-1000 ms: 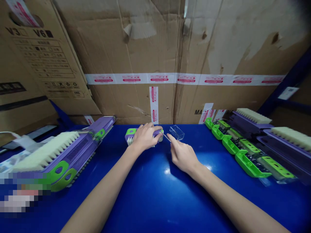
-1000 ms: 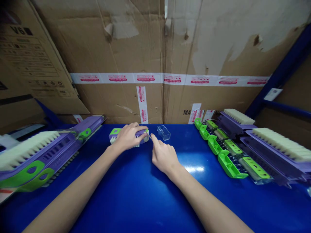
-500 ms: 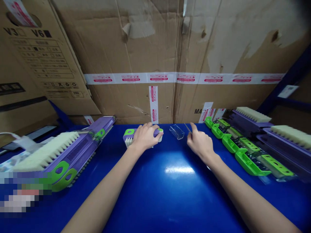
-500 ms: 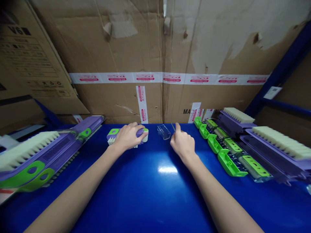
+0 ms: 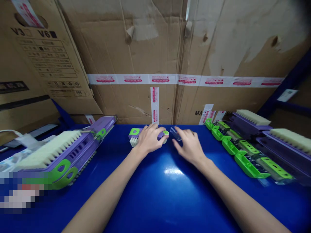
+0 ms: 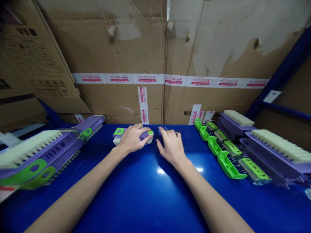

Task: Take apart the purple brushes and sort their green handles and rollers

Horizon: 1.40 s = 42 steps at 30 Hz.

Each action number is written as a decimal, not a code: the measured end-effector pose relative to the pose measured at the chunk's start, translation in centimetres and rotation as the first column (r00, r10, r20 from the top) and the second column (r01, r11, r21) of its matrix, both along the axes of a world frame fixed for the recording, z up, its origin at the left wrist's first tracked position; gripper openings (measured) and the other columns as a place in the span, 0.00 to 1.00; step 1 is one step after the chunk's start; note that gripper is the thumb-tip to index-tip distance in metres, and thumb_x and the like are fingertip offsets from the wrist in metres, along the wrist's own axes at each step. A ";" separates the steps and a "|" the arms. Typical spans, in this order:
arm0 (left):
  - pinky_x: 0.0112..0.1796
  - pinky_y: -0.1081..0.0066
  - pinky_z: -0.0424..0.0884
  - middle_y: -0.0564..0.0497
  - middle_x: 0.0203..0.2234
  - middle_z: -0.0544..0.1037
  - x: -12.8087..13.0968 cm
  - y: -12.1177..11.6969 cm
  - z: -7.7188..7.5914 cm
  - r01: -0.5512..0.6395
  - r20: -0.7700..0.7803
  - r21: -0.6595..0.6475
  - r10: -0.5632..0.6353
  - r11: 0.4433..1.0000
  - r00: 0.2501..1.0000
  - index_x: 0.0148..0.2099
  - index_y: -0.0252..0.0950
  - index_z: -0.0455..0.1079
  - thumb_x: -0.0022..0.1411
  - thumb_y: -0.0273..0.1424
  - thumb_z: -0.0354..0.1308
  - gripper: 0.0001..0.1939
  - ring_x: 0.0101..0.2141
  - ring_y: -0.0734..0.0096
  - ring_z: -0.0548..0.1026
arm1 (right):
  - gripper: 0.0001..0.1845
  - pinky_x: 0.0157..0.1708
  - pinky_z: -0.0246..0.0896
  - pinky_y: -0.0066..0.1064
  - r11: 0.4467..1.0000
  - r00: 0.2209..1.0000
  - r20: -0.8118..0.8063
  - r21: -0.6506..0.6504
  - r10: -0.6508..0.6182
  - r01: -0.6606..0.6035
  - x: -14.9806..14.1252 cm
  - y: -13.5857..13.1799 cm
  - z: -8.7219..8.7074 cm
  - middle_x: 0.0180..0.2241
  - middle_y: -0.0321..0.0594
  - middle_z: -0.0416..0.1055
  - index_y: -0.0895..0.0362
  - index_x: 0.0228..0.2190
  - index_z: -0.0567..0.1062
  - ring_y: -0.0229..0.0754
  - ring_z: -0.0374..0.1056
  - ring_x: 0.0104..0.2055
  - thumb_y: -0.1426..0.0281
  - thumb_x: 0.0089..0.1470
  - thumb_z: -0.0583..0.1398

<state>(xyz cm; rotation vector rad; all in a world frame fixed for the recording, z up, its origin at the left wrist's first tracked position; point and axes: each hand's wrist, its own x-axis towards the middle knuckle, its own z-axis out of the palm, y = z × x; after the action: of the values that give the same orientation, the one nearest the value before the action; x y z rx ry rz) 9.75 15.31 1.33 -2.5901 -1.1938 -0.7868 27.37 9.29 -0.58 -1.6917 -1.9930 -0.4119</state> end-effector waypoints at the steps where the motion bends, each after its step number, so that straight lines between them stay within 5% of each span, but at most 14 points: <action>1: 0.41 0.62 0.66 0.48 0.38 0.74 0.1 -0.1 0.0 0.014 -0.002 0.011 -0.014 1.000 1.000 0.46 0.42 0.72 0.61 0.42 0.53 0.16 0.41 0.61 0.71 | 0.27 0.50 0.54 0.45 0.996 0.996 -0.032 0.007 0.087 -0.087 -0.6 0.1 -0.4 0.49 0.51 0.69 0.59 0.57 0.60 0.50 0.63 0.51 0.65 0.57 0.53; 4: 0.40 0.62 0.66 0.48 0.36 0.73 0.2 -0.5 -0.1 0.057 -0.023 0.036 -0.056 0.998 0.998 0.45 0.41 0.72 0.61 0.42 0.53 0.15 0.39 0.62 0.71 | 0.33 0.53 0.51 0.47 0.980 0.968 -0.157 0.006 0.195 -0.197 -1.8 0.4 -1.7 0.53 0.51 0.66 0.58 0.60 0.54 0.49 0.61 0.55 0.68 0.54 0.54; 15: 0.39 0.63 0.65 0.48 0.35 0.73 0.3 -0.8 -0.3 0.147 0.026 0.072 -0.149 0.987 0.988 0.43 0.38 0.70 0.61 0.43 0.53 0.16 0.37 0.63 0.71 | 0.31 0.52 0.56 0.45 0.976 0.885 -0.411 0.104 0.217 -0.191 -1.5 1.3 -2.5 0.42 0.46 0.73 0.58 0.55 0.59 0.47 0.69 0.45 0.71 0.48 0.56; 24: 0.39 0.63 0.65 0.48 0.36 0.75 -0.6 -0.3 0.1 0.236 0.086 0.063 -0.241 0.970 0.967 0.44 0.38 0.68 0.63 0.41 0.51 0.14 0.38 0.64 0.72 | 0.20 0.47 0.59 0.42 0.939 0.909 -0.287 0.256 0.303 -0.232 -1.4 1.1 -2.2 0.43 0.46 0.72 0.57 0.47 0.63 0.48 0.67 0.45 0.68 0.52 0.58; 42: 0.39 0.64 0.63 0.48 0.36 0.75 -1.3 0.0 0.1 0.264 0.055 0.077 -0.269 0.961 0.962 0.45 0.37 0.68 0.63 0.43 0.51 0.16 0.37 0.63 0.71 | 0.20 0.48 0.59 0.44 0.893 0.873 -0.241 0.270 0.425 -0.360 -0.9 1.3 -1.8 0.41 0.47 0.70 0.58 0.46 0.63 0.48 0.66 0.44 0.71 0.49 0.58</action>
<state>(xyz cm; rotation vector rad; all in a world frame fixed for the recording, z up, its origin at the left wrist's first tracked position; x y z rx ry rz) 8.41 15.34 1.41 -2.7208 -0.8245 -0.9514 26.44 10.63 -2.40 -1.0984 -1.9244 -0.2052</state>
